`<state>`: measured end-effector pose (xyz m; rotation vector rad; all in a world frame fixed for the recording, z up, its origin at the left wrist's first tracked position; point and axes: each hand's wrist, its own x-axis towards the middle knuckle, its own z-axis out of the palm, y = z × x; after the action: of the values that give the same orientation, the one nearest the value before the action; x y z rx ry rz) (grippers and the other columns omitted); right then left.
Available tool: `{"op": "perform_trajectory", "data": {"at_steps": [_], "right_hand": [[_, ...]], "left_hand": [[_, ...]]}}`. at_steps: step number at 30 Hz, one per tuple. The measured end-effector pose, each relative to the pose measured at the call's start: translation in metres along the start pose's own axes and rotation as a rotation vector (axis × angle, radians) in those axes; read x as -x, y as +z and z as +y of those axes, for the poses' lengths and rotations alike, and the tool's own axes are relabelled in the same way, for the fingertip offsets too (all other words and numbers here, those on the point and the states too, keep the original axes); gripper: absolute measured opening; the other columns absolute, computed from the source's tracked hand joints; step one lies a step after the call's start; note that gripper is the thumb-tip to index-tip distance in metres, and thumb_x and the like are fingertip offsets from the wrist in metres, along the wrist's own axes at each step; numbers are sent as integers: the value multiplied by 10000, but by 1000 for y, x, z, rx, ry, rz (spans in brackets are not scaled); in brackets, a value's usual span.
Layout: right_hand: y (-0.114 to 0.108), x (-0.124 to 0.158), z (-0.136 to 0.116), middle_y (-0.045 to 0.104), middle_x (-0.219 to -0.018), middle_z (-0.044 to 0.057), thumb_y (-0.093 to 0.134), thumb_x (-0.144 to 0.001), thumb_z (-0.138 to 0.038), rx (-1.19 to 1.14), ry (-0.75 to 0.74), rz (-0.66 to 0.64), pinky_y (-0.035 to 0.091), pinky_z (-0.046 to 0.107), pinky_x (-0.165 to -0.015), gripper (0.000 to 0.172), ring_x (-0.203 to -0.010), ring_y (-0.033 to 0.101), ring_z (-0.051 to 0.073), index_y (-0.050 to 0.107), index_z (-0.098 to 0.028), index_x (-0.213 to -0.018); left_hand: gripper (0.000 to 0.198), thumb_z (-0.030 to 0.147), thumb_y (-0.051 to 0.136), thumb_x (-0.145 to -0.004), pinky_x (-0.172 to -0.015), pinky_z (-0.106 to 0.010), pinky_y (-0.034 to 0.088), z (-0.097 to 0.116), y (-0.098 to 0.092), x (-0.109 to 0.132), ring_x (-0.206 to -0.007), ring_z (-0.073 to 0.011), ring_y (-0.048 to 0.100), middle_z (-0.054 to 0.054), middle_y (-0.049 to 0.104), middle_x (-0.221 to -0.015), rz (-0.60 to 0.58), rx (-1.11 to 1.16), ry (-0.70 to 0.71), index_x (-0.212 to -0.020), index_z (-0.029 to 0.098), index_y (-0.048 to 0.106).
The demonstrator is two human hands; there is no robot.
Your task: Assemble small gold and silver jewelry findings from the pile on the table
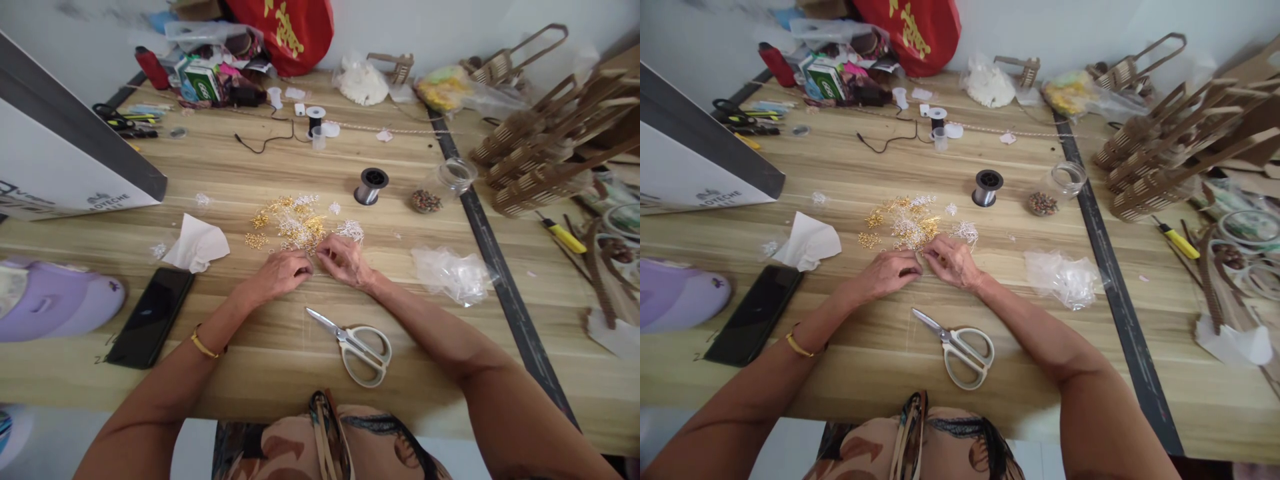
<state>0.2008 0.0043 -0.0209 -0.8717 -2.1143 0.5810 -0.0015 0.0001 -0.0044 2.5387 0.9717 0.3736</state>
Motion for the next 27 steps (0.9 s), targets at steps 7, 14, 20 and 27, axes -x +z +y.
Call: {"op": "perform_trajectory", "data": {"at_steps": [7, 14, 20, 27], "right_hand": [[1, -1, 0, 585, -789, 52, 483, -904, -220, -30, 3, 28, 446, 254, -604, 101, -703, 526, 136, 560, -170, -861], [1, -2, 0, 588, -806, 53, 485, -896, -230, -64, 59, 41, 451, 244, -573, 111, -681, 525, 128, 560, -163, -850], [1, -2, 1, 587, -793, 49, 486, -895, -234, -56, 78, 31, 444, 243, -570, 118, -682, 527, 130, 564, -166, -838], [-1, -3, 2, 598, -790, 50, 503, -890, -230, -90, 13, -3, 441, 241, -580, 112, -690, 539, 132, 583, -161, -853]], "left_hand": [[149, 187, 519, -879, -764, -303, 426, 1, 0, 0, -833, -195, 578, -60, 642, -847, -6, -65, 22, -834, 160, 658], [123, 162, 533, -851, -755, -294, 448, 2, -3, 0, -782, -174, 593, -56, 658, -798, 93, 48, 26, -826, 161, 653], [104, 143, 573, -796, -687, -257, 438, 2, -3, -2, -670, -139, 580, -28, 660, -714, 108, 95, -9, -767, 168, 669], [77, 133, 599, -748, -620, -227, 451, 2, -1, -3, -631, -117, 581, -41, 674, -739, 162, 329, -135, -753, 141, 676]]}}
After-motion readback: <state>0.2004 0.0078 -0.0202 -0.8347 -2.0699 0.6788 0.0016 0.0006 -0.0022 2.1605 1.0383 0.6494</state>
